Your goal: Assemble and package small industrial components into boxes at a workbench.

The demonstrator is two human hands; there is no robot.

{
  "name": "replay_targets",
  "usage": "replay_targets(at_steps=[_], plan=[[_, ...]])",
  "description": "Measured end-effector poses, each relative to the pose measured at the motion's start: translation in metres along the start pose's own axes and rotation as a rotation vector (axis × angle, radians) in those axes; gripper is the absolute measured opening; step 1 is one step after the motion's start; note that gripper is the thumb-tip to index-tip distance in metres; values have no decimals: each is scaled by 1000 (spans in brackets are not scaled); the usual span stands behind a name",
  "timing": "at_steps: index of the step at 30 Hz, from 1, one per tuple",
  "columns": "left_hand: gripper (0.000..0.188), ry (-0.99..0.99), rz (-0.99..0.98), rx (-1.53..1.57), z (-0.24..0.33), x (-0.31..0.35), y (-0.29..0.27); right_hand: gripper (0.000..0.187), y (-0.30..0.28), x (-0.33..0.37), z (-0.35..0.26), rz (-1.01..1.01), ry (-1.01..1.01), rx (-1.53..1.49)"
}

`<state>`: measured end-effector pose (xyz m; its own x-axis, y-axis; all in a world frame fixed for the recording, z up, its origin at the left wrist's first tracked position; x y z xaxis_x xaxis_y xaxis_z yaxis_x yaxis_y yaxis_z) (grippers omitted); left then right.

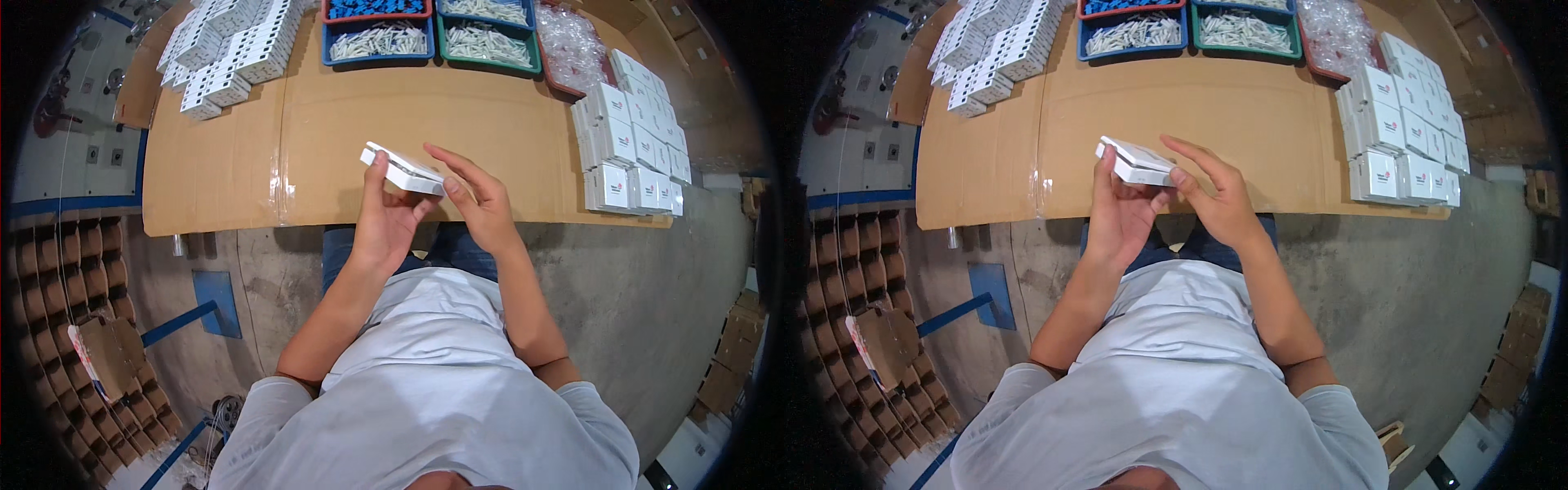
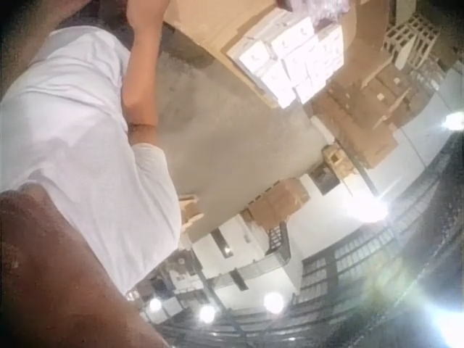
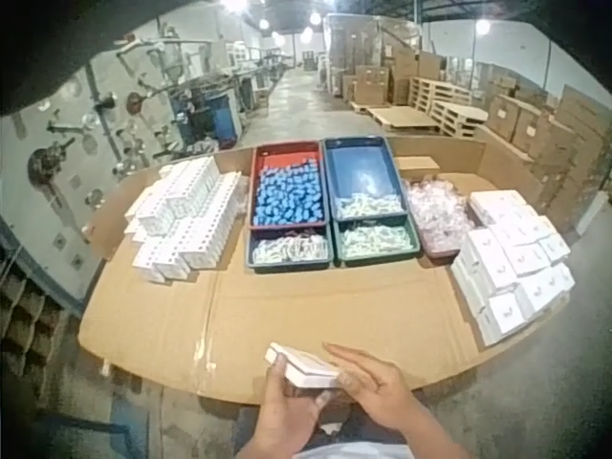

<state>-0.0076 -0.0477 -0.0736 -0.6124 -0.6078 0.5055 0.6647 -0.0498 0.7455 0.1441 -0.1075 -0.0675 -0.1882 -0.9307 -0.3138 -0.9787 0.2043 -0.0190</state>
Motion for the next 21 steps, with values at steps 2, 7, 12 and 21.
replay_targets(at_steps=[2,7,12,21], plan=[[67,-212,-69,153,2,2,9,43,-3,0,2,5,-38,1],[81,-426,-220,215,-8,5,1,51,-2,-1,-9,-140,-183,64],[91,-516,-318,67,-13,3,-1,49,-2,3,-10,-89,-113,59],[56,45,55,-378,-17,3,7,41,1,0,-12,-117,-280,452]])
Point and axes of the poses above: each hand's wrist, its own x-axis away from the middle knuckle, its own y-axis out of the palm, z = x × y, the point moved 2 cm from there along -x, towards the middle knuckle, and after that the axes turned 11 degrees about -y, right-handed, at the moved point
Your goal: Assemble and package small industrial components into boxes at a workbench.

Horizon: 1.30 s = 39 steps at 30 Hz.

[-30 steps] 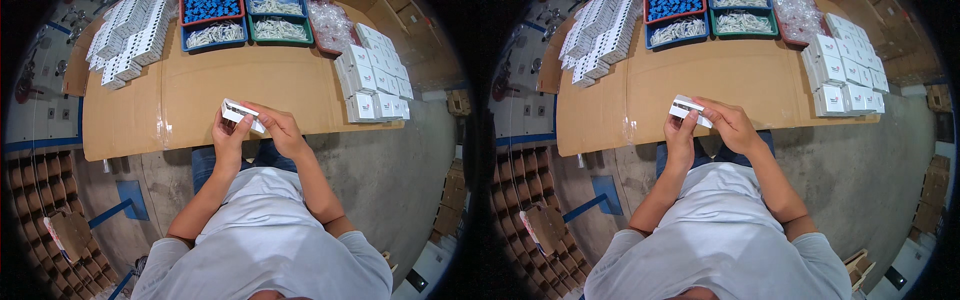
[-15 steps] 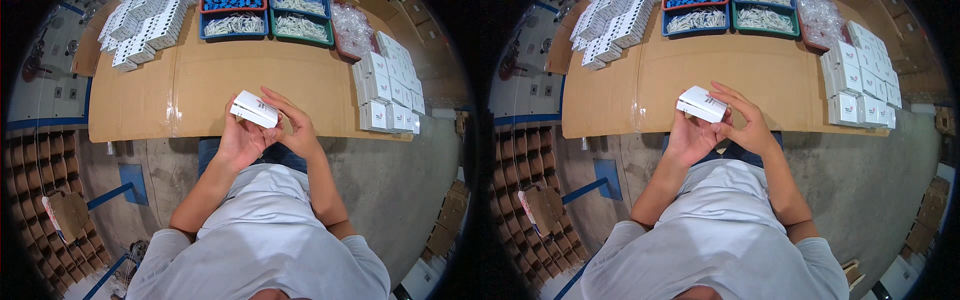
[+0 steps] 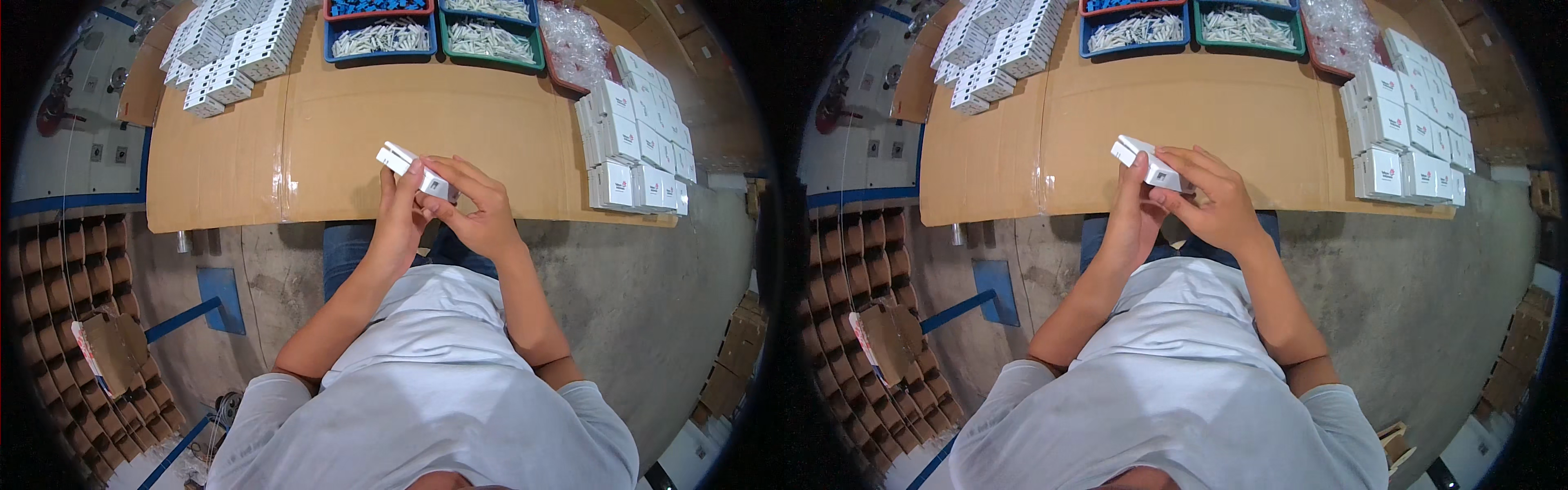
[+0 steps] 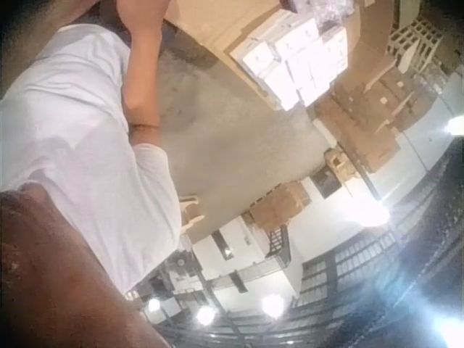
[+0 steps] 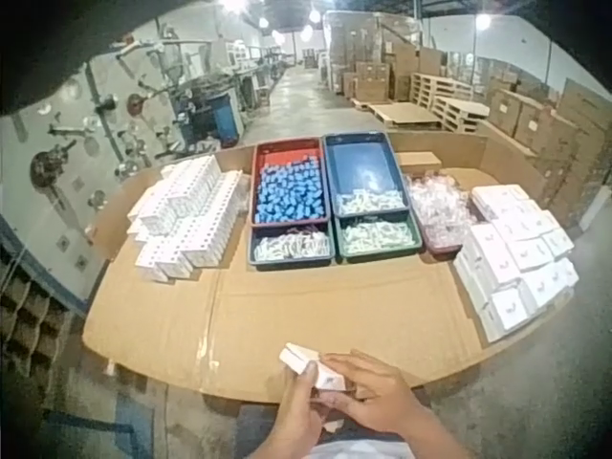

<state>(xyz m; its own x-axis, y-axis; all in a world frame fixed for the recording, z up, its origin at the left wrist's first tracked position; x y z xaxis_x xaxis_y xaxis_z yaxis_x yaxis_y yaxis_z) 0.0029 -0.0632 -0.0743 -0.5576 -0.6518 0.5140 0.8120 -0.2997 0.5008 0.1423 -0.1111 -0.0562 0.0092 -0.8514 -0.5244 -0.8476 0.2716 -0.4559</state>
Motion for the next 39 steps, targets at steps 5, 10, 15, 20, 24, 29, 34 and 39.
replay_targets(at_steps=[5,10,15,20,24,29,34,39], plan=[[48,-57,21,51,-1,0,-5,39,5,0,-5,80,55,-99],[45,-145,-55,234,2,1,3,39,3,-2,-17,-23,210,-246],[42,-226,-66,317,-8,-8,-19,39,11,-1,-15,8,45,-51],[44,-240,32,310,-2,-6,-6,37,26,-3,-24,16,51,156],[48,-193,-23,360,-8,-9,-4,42,28,-4,-26,24,34,199],[51,-109,24,327,-5,-6,5,53,31,1,-27,-31,135,155],[58,-238,-11,386,-11,-9,1,52,35,4,-20,-40,21,251],[59,-182,7,361,-15,-11,0,54,39,5,-20,15,-14,267]])
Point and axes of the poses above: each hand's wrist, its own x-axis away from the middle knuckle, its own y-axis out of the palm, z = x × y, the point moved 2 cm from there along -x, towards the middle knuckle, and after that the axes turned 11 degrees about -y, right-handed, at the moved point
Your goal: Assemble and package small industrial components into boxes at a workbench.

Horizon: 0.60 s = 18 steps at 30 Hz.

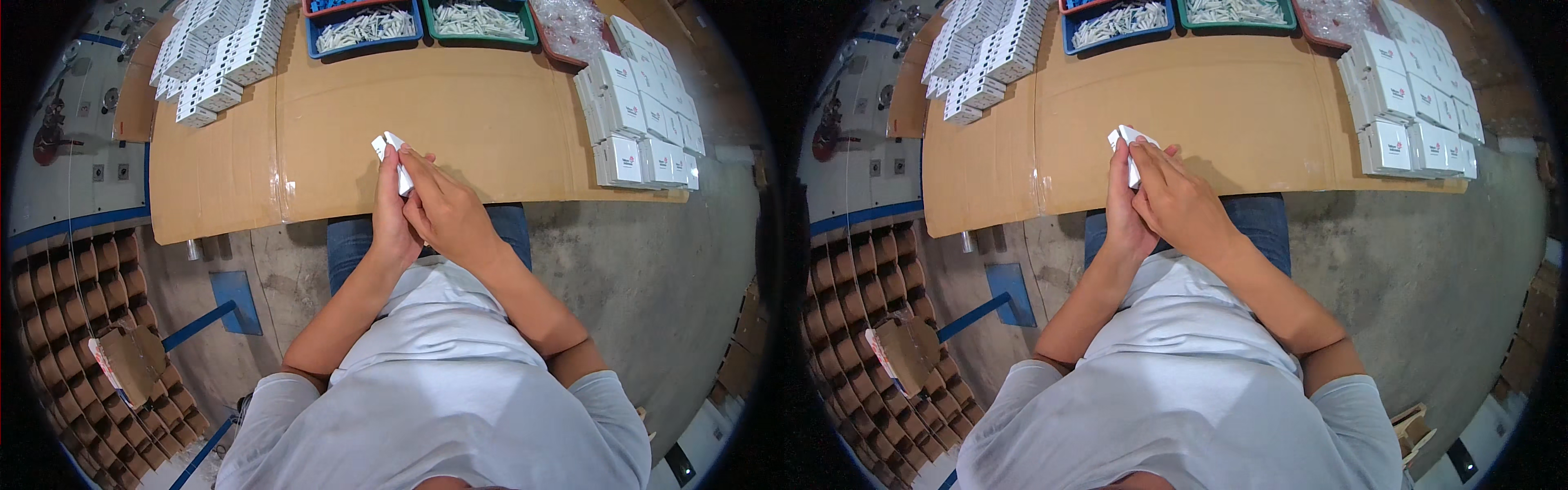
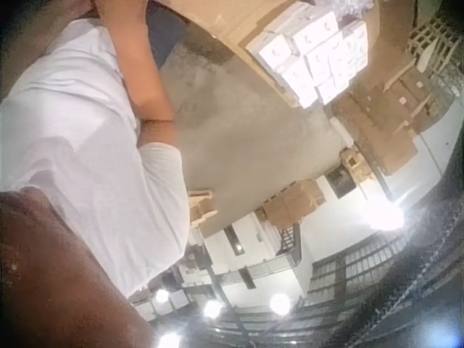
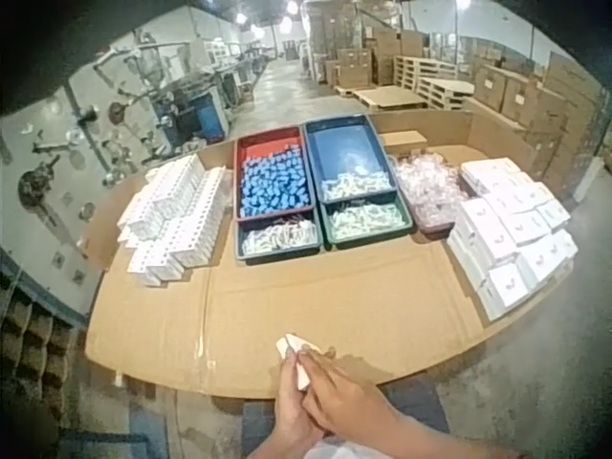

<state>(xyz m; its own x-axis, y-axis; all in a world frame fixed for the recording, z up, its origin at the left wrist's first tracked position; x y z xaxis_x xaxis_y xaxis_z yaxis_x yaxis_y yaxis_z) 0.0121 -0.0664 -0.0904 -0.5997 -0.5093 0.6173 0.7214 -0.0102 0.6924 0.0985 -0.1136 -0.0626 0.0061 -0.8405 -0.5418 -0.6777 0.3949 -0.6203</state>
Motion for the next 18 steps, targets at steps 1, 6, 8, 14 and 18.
replay_targets(at_steps=[1,6,8,14,18], plan=[[59,16,27,-8,0,1,0,55,2,1,1,15,-5,-3],[59,42,15,-34,-2,-7,-8,58,1,2,0,26,5,-15],[59,43,7,-32,-3,-8,-8,58,0,3,0,-15,37,-16],[59,32,13,-51,-6,-7,-5,60,1,7,2,66,-47,4],[52,42,18,-33,-8,-9,-5,61,-1,9,5,49,-33,-8]])
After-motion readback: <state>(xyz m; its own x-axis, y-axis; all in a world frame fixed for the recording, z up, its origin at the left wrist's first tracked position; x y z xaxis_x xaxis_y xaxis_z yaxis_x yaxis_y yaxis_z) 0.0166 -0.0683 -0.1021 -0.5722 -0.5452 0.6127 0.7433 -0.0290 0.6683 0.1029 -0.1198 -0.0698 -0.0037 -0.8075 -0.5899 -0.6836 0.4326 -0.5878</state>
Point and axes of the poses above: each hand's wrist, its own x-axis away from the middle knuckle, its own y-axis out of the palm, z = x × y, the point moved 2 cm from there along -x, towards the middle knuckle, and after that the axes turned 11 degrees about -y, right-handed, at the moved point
